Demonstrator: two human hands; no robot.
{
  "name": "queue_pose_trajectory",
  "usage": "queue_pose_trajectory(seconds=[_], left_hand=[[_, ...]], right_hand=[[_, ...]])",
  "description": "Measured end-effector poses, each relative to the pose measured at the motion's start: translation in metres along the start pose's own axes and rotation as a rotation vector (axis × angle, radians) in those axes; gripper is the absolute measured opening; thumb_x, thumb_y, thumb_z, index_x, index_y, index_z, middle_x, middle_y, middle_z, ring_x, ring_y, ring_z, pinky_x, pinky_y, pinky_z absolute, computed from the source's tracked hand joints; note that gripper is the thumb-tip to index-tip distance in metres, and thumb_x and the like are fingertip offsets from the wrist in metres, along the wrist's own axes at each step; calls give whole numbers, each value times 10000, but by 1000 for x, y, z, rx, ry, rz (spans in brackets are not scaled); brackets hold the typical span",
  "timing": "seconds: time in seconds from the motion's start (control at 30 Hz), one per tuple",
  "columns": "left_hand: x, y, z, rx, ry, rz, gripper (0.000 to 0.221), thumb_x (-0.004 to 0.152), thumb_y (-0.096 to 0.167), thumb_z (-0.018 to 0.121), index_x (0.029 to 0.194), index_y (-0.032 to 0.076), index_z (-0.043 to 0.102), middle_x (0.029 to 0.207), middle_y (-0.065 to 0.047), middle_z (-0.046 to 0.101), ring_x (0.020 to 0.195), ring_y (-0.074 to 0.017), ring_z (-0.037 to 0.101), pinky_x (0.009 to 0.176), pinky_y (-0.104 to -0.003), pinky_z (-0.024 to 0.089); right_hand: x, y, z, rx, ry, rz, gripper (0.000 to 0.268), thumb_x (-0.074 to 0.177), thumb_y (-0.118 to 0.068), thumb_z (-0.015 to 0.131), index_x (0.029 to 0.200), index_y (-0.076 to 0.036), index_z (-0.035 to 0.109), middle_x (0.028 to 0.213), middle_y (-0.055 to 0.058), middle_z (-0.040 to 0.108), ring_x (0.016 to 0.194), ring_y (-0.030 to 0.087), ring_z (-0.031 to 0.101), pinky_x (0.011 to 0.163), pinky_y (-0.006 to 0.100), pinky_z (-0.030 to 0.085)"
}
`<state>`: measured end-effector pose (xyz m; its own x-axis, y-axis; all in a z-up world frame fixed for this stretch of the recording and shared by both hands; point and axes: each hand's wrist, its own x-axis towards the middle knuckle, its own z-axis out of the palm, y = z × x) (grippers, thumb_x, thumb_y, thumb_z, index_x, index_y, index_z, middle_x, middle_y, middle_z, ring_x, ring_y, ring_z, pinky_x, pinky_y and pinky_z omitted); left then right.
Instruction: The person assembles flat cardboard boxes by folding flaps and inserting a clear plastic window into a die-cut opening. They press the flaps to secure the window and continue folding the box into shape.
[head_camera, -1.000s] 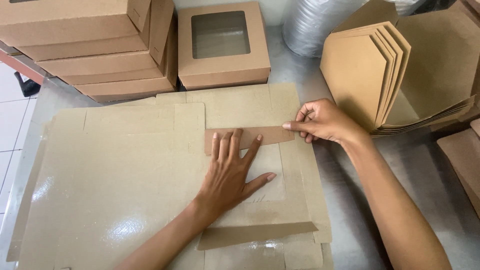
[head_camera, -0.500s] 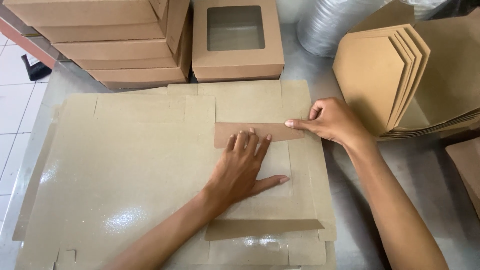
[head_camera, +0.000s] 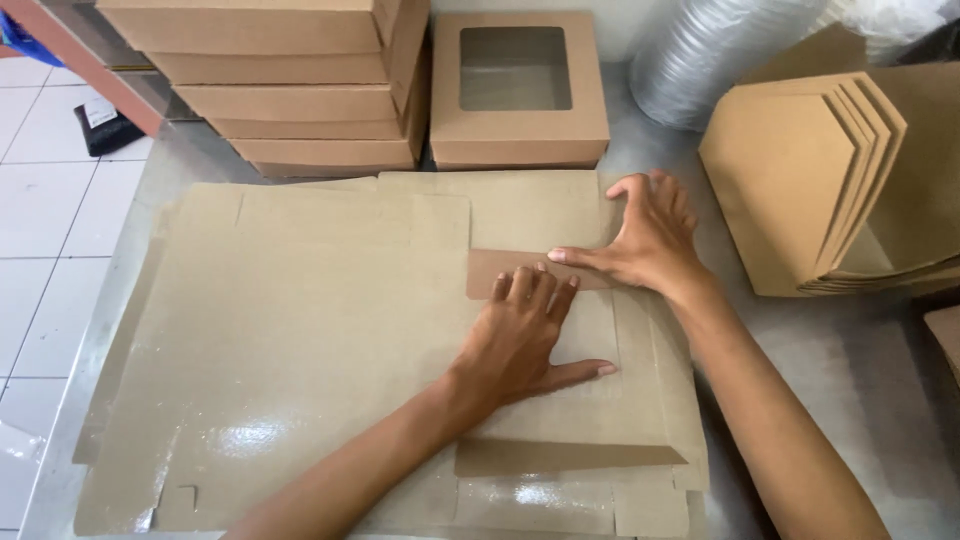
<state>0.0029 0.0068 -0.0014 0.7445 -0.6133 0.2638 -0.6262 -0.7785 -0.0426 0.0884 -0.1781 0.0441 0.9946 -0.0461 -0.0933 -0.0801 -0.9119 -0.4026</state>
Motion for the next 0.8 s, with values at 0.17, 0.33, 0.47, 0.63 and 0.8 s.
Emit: queue_pose_trajectory(seconds=[0.17, 0.33, 0.47, 0.63, 0.8], left_hand=[[-1, 3, 3, 26, 54, -15, 999, 844, 866, 332, 1389, 89, 642, 1220, -201, 647, 1182, -369, 581, 994, -528, 518], [-2, 4, 4, 41, 37, -17, 1007, 850, 865, 297, 1395, 91, 641, 1225, -200, 648, 1178, -372, 583, 997, -538, 515], [-1, 2, 3, 60, 46, -10, 1014, 843, 873, 301, 1399, 93, 632, 1209, -183, 648, 1170, -374, 587, 987, -532, 517], [-3, 1, 6, 40, 61, -9, 1023, 848, 859, 298, 1449, 83, 586, 1246, -184, 630, 1178, -378, 586, 996, -534, 517], [-3, 5, 6, 80, 125, -47, 1086, 800, 899, 306, 1460, 75, 561, 1268, -184, 610, 1186, -390, 587, 1010, -542, 512]], right_hand=[[-1, -14, -9, 35, -35, 30, 1287, 525, -764, 866, 1482, -157, 256, 1518, 312, 281, 1444, 493, 273, 1126, 688, 216], [-4, -23, -11, -4, -42, 14, 1468, 518, -779, 854, 1585, -129, 83, 1560, 333, 243, 1485, 503, 200, 1119, 769, 88], [2, -31, 2, 60, -34, -17, 1555, 479, -798, 862, 1576, -60, 45, 1569, 431, 129, 1486, 578, 94, 1116, 780, 5], [2, -53, 12, 92, -56, 8, 1657, 468, -766, 898, 1569, 16, -63, 1592, 443, -74, 1493, 589, -108, 1105, 783, -73], [2, -55, 20, 101, 43, -25, 1756, 484, -750, 943, 1551, 5, -229, 1585, 433, -166, 1497, 566, -173, 1095, 790, -96]])
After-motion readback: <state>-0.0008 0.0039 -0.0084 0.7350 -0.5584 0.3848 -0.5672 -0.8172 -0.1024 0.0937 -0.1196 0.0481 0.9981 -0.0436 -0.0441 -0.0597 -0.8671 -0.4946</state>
